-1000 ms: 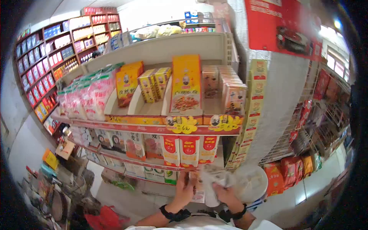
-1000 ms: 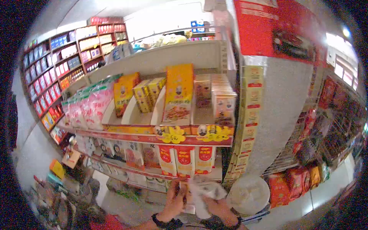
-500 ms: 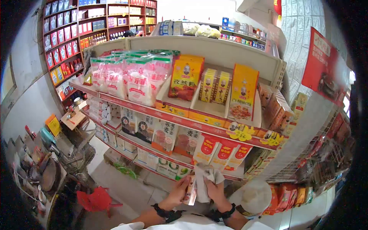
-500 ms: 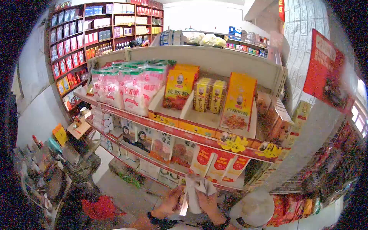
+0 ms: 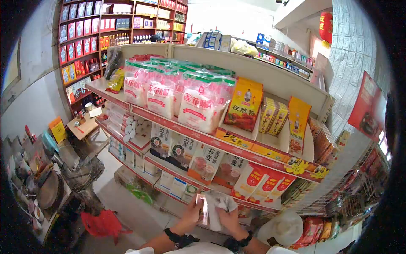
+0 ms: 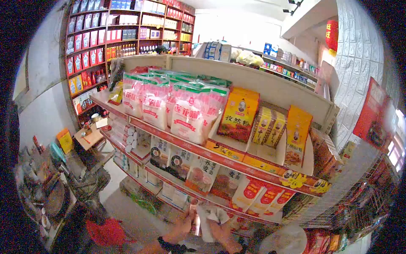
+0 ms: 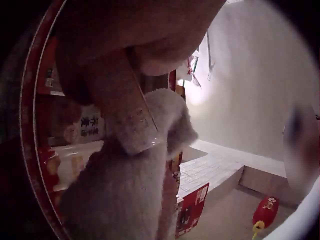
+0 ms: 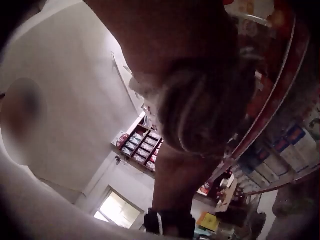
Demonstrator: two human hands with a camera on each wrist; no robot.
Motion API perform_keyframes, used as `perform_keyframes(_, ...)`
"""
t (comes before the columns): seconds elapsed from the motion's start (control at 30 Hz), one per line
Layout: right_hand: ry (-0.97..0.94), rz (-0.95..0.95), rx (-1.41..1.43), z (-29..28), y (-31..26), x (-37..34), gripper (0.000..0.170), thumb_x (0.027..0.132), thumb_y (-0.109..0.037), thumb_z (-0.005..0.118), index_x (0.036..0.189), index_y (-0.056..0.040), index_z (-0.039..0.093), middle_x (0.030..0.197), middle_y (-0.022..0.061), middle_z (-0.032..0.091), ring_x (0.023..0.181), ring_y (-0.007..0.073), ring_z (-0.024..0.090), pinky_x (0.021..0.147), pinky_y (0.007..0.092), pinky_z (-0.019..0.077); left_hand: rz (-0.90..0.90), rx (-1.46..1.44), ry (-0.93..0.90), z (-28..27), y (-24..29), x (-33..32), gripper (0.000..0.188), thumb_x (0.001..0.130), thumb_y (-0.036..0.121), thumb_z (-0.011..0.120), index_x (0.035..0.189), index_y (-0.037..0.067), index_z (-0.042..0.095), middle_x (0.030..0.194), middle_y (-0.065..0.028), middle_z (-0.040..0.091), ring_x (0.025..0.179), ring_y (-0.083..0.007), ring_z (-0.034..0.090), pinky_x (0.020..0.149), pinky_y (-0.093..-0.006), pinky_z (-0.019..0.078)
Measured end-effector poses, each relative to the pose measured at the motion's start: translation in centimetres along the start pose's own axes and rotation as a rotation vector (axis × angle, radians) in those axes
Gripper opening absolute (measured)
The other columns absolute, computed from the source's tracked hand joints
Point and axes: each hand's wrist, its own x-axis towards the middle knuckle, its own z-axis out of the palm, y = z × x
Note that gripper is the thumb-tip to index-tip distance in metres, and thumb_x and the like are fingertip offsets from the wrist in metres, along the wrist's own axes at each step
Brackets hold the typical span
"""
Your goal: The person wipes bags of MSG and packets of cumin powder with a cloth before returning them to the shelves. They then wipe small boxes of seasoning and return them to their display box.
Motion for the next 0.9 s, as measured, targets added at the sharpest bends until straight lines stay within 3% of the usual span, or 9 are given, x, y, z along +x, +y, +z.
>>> perform_keyframes(0.07,0.058,-0.098,0.005,1.6,-0.5,1.7,0.035,0.089,-0.006,0.072,0.122,-0.0007,0.062,0.111,0.0071,0.068,0.099,0.0173,0.064,0.091,0.0336,0.0516,-0.176,0.087,-0.084,-1.6,-0.4,0.4,0.054,0.111,0.046,0.043,0.159,0.024,0.036,0.071,0.0058,0.048,0.053,-0.0058,0.043,0.047,-0.0243,0.0373)
perform_keyframes(0.17,0.175,-0.122,-0.017,3.0,3.8,4.2,0.037,0.091,-0.012,0.073,0.123,0.001,0.062,0.113,0.0086,0.069,0.1,0.0192,0.065,0.091,0.0349,0.0527,-0.104,0.051,-0.165,-2.5,4.7,-1.3,0.058,0.111,0.042,0.044,0.164,0.025,0.027,0.071,0.005,0.049,0.053,-0.0059,0.042,0.047,-0.0243,0.0374)
perform_keyframes(0.23,0.228,-0.04,-0.045,3.4,4.6,4.5,0.04,0.092,-0.016,0.075,0.126,0.0018,0.061,0.116,0.0096,0.069,0.103,0.0204,0.066,0.092,0.0359,0.053,-0.179,0.191,-0.26,-8.8,-0.8,1.3,0.064,0.11,0.042,0.048,0.165,0.021,0.023,0.083,-0.0003,0.062,0.059,-0.0079,0.053,0.05,-0.0259,0.0451)
perform_keyframes(0.3,-0.115,0.305,-0.16,3.8,1.4,4.3,0.05,0.092,-0.024,0.077,0.132,0.0022,0.06,0.123,0.0112,0.068,0.112,0.0215,0.065,0.097,0.0369,0.0515,0.331,0.539,-0.392,-11.5,0.4,2.0,0.07,0.107,0.041,0.055,0.164,0.016,0.024,0.103,-0.0069,0.07,0.072,-0.0097,0.062,0.054,-0.0275,0.0512)
perform_keyframes(0.33,-0.051,0.206,-0.345,4.0,6.0,4.2,0.061,0.09,-0.03,0.08,0.137,0.0003,0.058,0.13,0.0121,0.066,0.119,0.0233,0.062,0.103,0.0382,0.0491,0.004,0.499,-0.45,-12.6,2.6,1.6,0.071,0.104,0.041,0.061,0.161,0.01,0.032,0.116,-0.0099,0.07,0.08,-0.0114,0.066,0.064,-0.0281,0.0544)
perform_keyframes(0.43,-0.188,0.327,-0.384,5.4,2.6,2.6,0.068,0.088,-0.035,0.081,0.14,-0.0006,0.055,0.132,0.0125,0.066,0.121,0.0255,0.062,0.105,0.0387,0.0482,-0.074,0.566,-0.35,-13.8,6.9,0.7,0.063,0.103,0.035,0.063,0.156,0.008,0.042,0.115,-0.0094,0.071,0.083,-0.0106,0.066,0.065,-0.0267,0.0552)
perform_keyframes(0.5,-0.307,0.219,-0.129,5.4,1.1,1.8,0.077,0.085,-0.04,0.083,0.144,-0.0013,0.052,0.137,0.0133,0.063,0.124,0.0282,0.061,0.107,0.0395,0.047,-0.015,0.537,-0.291,-15.5,7.3,0.9,0.061,0.103,0.033,0.063,0.155,0.008,0.044,0.114,-0.0092,0.072,0.084,-0.0108,0.067,0.063,-0.0264,0.0562)
perform_keyframes(0.63,-0.305,0.485,-0.461,7.8,-2.5,-0.6,0.082,0.08,-0.039,0.087,0.142,0.0021,0.053,0.137,0.0137,0.063,0.124,0.026,0.06,0.108,0.0396,0.0469,-0.037,0.435,-0.237,-18.5,6.1,2.1,0.053,0.102,0.027,0.063,0.15,0.007,0.051,0.11,-0.0076,0.073,0.087,-0.0104,0.069,0.061,-0.0259,0.0572)
perform_keyframes(0.9,0.125,0.235,0.043,10.4,2.6,0.6,0.057,0.088,-0.025,0.081,0.133,0.0016,0.058,0.126,0.0111,0.066,0.111,0.024,0.063,0.098,0.0398,0.0516,0.057,0.578,-0.148,-19.2,5.5,0.9,0.045,0.1,0.031,0.064,0.139,0.008,0.063,0.105,-0.0062,0.075,0.085,-0.0139,0.069,0.076,-0.0334,0.0575)
